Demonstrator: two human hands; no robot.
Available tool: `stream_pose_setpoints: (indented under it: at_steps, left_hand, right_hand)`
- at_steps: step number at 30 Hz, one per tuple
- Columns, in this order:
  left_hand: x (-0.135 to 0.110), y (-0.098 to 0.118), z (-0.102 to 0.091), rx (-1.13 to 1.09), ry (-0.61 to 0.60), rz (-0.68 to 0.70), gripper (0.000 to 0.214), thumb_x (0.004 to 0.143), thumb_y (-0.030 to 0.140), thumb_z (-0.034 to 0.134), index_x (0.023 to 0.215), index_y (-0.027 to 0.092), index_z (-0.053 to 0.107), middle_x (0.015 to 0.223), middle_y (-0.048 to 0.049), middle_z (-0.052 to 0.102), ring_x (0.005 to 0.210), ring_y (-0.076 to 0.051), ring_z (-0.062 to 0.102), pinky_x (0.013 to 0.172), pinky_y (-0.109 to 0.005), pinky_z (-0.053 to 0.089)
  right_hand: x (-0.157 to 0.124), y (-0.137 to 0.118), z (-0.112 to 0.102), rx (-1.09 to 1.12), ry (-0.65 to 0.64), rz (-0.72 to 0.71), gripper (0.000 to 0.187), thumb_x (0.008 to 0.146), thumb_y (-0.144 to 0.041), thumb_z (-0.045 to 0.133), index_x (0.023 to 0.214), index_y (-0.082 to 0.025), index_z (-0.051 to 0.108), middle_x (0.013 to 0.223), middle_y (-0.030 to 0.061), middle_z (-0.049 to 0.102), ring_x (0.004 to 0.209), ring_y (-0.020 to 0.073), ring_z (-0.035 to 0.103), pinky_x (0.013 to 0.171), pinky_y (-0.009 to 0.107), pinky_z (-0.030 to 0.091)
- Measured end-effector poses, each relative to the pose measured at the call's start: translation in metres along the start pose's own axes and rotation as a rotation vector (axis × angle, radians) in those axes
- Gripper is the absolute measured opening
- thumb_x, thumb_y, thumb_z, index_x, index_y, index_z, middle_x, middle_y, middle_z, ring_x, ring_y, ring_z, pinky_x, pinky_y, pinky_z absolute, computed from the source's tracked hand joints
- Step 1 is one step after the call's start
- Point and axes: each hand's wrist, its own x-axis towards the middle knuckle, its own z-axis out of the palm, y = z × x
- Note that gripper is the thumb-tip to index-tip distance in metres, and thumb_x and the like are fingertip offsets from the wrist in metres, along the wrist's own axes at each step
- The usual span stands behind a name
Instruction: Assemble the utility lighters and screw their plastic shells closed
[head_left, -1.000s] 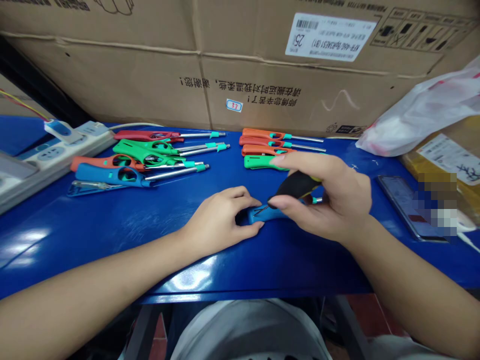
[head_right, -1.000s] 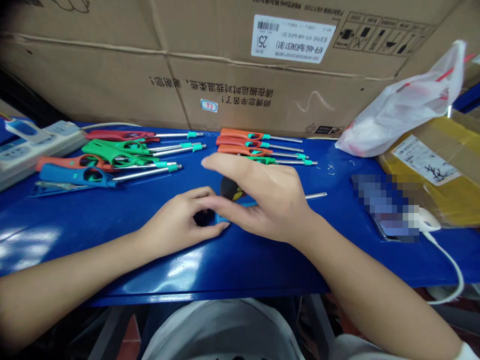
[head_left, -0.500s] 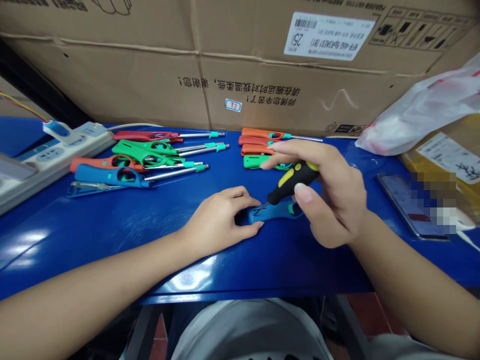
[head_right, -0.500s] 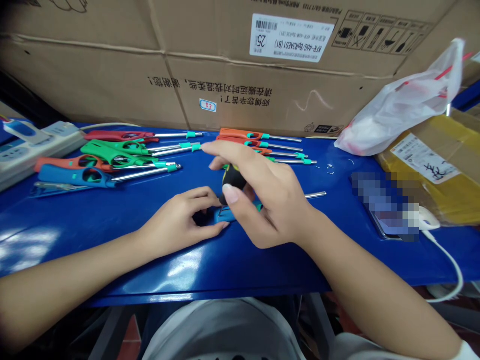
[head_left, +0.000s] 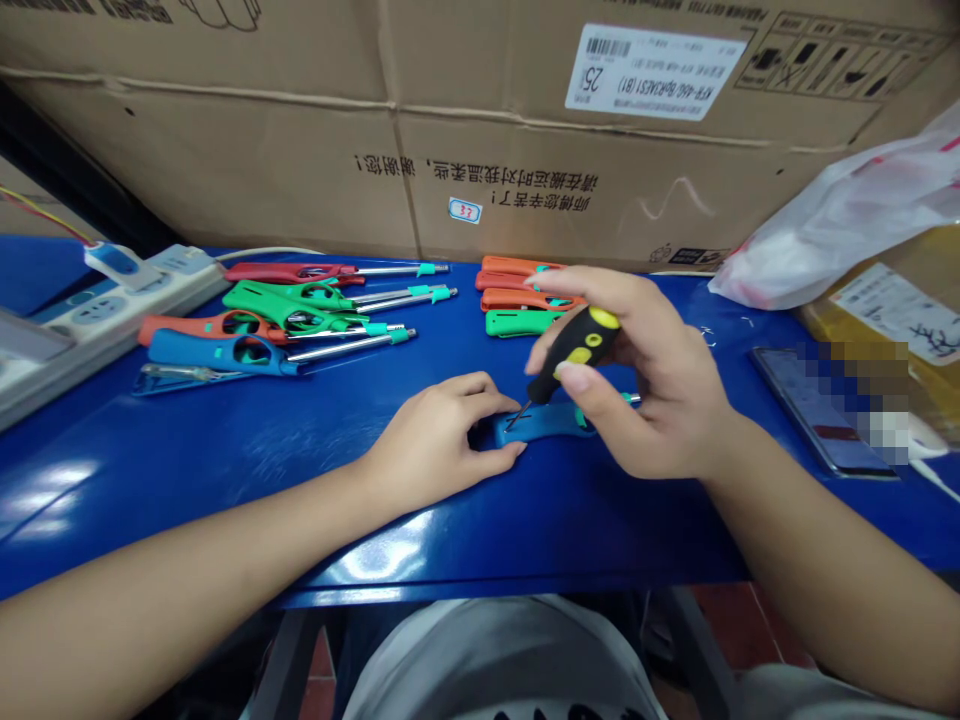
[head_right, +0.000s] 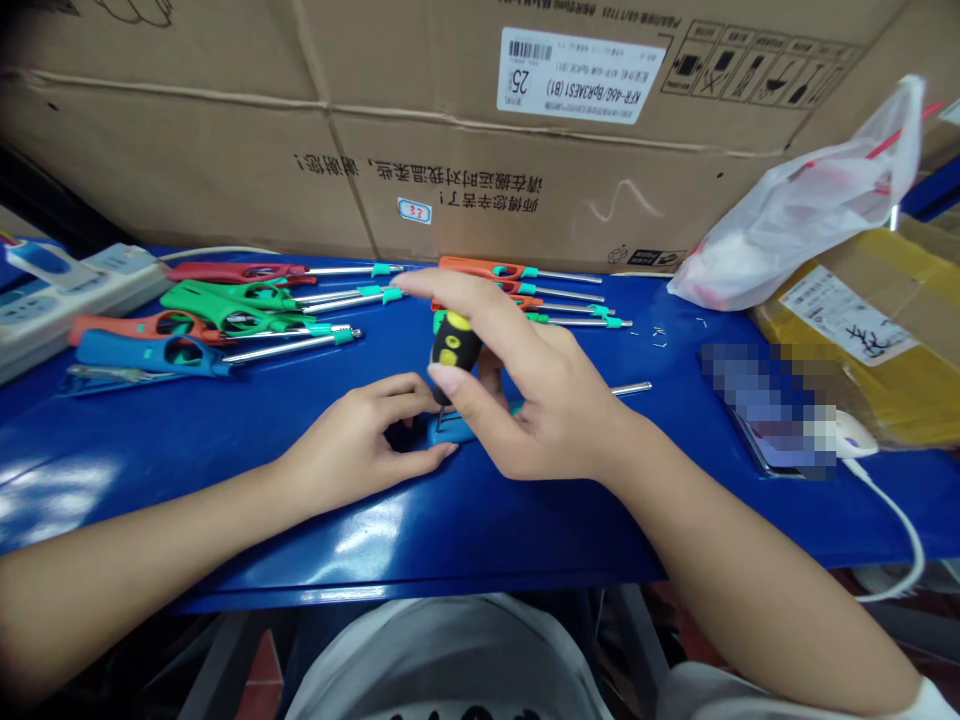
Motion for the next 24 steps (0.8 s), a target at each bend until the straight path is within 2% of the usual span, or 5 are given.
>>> stream_pose_setpoints:
  at_steps: [4,9,12,17,24]
  left_hand:
    - [-0.0002,-0.0001,0.0,0.017,0.004,0.003,0.023,0.087,0.031,0.075,0.109,0.022,0.074,0.096,-0.0004,0.067,0.084,-0.018,0.067,0.068,-0.03,0.05]
    - [0.0,0.0002,-0.0007,0.001,0.004,-0.004,0.024,0.087,0.031,0.075,0.109,0.023,0.074,0.098,-0.0007,0.067,0.081,-0.016,0.066,0.068,-0.029,0.05]
    - [0.0001,0.0003,-0.0003,0.004,0.005,-0.006,0.025,0.087,0.031,0.075,0.109,0.022,0.074,0.098,-0.001,0.067,0.08,-0.016,0.065,0.069,-0.029,0.051]
    - [0.0003,-0.0004,0.0003,0.016,0.008,0.007,0.024,0.087,0.03,0.076,0.109,0.023,0.074,0.097,-0.0003,0.067,0.08,-0.016,0.066,0.066,-0.028,0.049]
    - [-0.0005,-0.0006,-0.0002,0.001,0.017,0.014,0.024,0.087,0.03,0.076,0.109,0.022,0.074,0.099,-0.0006,0.068,0.081,-0.016,0.066,0.07,-0.028,0.051]
  right_hand:
    - [0.0033,-0.0019,-0.0011,-0.263,0.102,-0.095,0.037,0.087,-0.045,0.077,0.116,-0.026,0.064,0.11,0.0028,0.076,0.071,0.0162,0.072,0.055,0.027,0.057]
    - [0.0009,-0.0007,0.0021,-0.025,-0.016,-0.03,0.044,0.105,-0.035,0.047,0.147,-0.022,0.046,0.135,0.0104,0.067,0.104,0.0219,0.073,0.082,0.035,0.062]
    - [-0.0009,0.0013,0.0054,0.158,0.009,0.034,0.047,0.102,-0.025,0.053,0.149,-0.025,0.044,0.135,0.0093,0.066,0.098,0.0191,0.073,0.072,0.03,0.063]
    - [0.0011,0.0019,0.0052,-0.169,0.146,-0.198,0.05,0.089,-0.031,0.078,0.134,-0.031,0.057,0.123,0.0023,0.075,0.088,0.019,0.076,0.076,0.03,0.064]
    - [0.0001,-0.0007,0.0068,0.019,0.015,-0.107,0.049,0.1,-0.016,0.05,0.148,-0.021,0.046,0.144,0.0085,0.063,0.124,0.0225,0.067,0.101,0.037,0.059]
